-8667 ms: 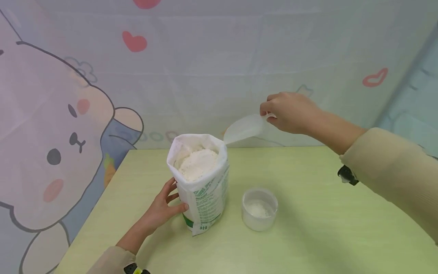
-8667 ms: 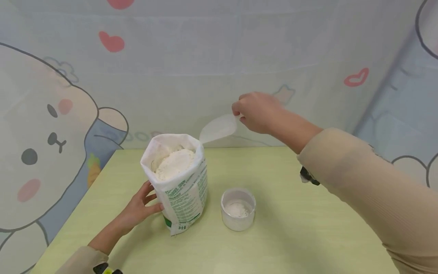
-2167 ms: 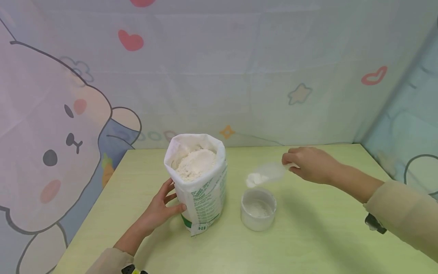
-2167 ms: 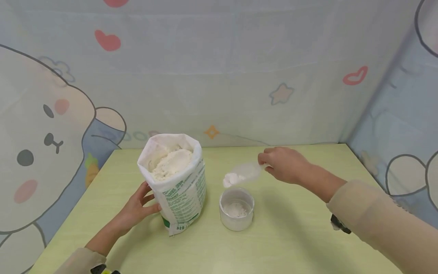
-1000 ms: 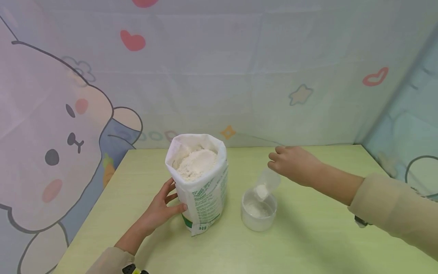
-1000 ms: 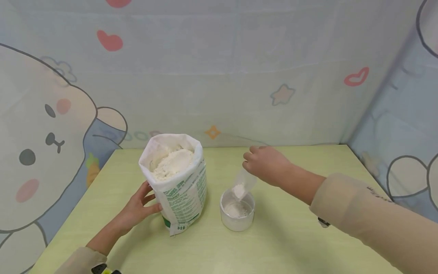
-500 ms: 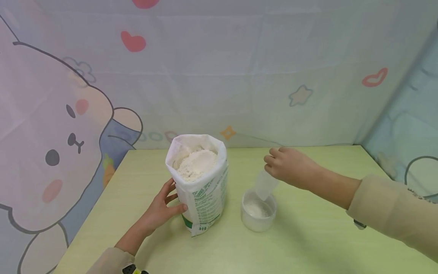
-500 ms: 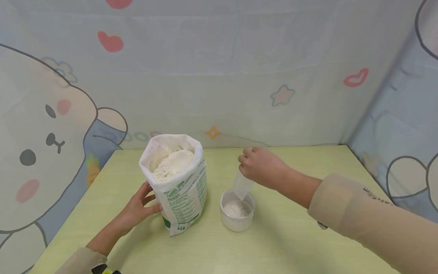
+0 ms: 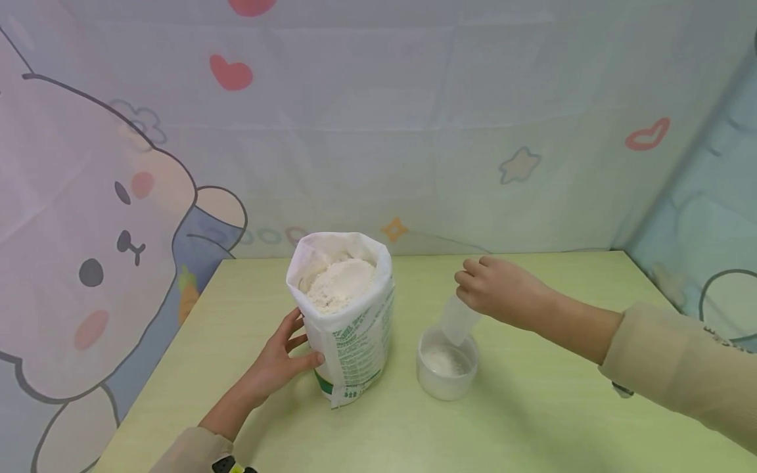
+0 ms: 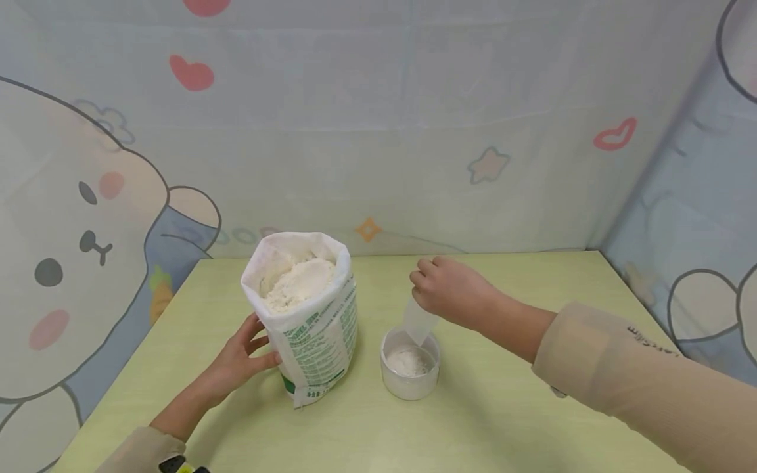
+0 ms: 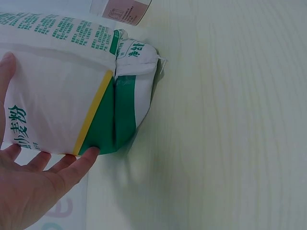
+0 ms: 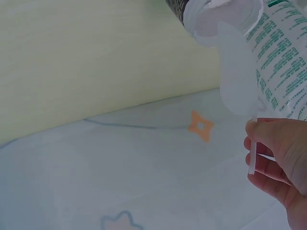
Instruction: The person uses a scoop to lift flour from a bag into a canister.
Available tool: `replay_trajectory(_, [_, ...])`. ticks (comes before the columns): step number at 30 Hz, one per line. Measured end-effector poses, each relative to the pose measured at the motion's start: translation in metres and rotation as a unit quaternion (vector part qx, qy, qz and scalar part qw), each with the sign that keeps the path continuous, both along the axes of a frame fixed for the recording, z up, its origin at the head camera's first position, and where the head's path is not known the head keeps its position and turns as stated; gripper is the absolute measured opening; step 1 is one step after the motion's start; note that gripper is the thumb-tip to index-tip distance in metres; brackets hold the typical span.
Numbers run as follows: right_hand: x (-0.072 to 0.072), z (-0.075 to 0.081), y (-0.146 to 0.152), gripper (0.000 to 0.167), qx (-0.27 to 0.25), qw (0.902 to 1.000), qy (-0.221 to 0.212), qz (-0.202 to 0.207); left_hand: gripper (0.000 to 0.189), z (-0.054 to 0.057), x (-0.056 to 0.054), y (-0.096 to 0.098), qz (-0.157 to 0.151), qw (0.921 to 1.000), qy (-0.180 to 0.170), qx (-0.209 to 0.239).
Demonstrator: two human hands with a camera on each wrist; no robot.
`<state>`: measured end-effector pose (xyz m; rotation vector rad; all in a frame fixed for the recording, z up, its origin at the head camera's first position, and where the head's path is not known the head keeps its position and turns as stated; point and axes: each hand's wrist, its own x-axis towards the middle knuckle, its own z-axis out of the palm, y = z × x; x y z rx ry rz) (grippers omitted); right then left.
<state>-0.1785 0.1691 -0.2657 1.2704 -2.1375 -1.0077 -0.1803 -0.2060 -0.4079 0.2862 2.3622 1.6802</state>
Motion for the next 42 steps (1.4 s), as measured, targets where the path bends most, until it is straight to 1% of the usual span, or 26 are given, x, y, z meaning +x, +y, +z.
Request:
replay_trajectory(3, [-0.002, -0.001, 0.002, 0.030, -0.034, 0.9983, -0.041, -0.022, 0.091, 0.000, -0.001, 0.000, 0.001, 1.0000, -0.003, 0.002])
replay_trajectory(5, [-0.004, -0.002, 0.005, 0.031, -0.061, 0.9946, -0.072, -0.042, 0.091, 0.000, -0.001, 0.000, 0.001, 1.0000, -0.005, 0.004])
replay_trajectory(9, [-0.011, -0.006, 0.013, 0.029, -0.106, 0.9832, -0.122, -0.085, 0.090, 0.000, -0.001, 0.000, -0.001, 1.0000, -0.005, 0.007])
replay_trajectory(13, [-0.015, -0.009, 0.023, 0.023, -0.154, 0.9669, -0.167, -0.116, 0.090, 0.000, -0.001, 0.000, -0.003, 1.0000, -0.002, 0.007])
replay_trajectory(16, [-0.017, -0.011, 0.028, 0.020, -0.194, 0.9466, -0.217, -0.139, 0.090, 0.000, -0.001, 0.000, -0.004, 1.0000, -0.002, 0.006])
replay_trajectory(20, [-0.018, -0.015, 0.034, 0.017, -0.240, 0.9130, -0.288, -0.162, 0.090, 0.000, -0.001, 0.000, -0.002, 1.0000, -0.003, 0.006])
replay_trajectory(21, [-0.018, -0.016, 0.035, 0.017, -0.249, 0.9060, -0.301, -0.164, 0.090, -0.001, -0.001, 0.000, -0.002, 1.0000, -0.003, 0.006])
replay_trajectory(23, [-0.019, -0.018, 0.038, 0.016, -0.265, 0.8950, -0.320, -0.161, 0.090, -0.001, -0.001, 0.000, -0.001, 1.0000, -0.003, 0.006])
replay_trajectory(25, [-0.020, -0.020, 0.040, 0.015, -0.280, 0.8873, -0.333, -0.154, 0.090, -0.001, -0.001, 0.000, 0.000, 1.0000, -0.003, 0.006])
replay_trajectory(29, [-0.024, -0.022, 0.045, 0.014, -0.298, 0.8767, -0.348, -0.145, 0.090, 0.000, -0.001, 0.001, 0.002, 1.0000, -0.003, 0.006])
replay_trajectory(32, [-0.028, -0.021, 0.047, 0.013, -0.308, 0.8733, -0.349, -0.143, 0.090, 0.000, -0.001, 0.001, 0.003, 1.0000, -0.003, 0.006])
replay_trajectory(38, [-0.031, -0.010, 0.046, 0.012, -0.324, 0.8662, -0.349, -0.152, 0.091, 0.001, 0.001, 0.001, 0.004, 0.9999, -0.006, 0.010])
replay_trajectory(42, [-0.033, 0.000, 0.045, 0.012, -0.332, 0.8659, -0.345, -0.147, 0.091, 0.001, 0.001, 0.002, 0.001, 1.0000, -0.005, 0.005])
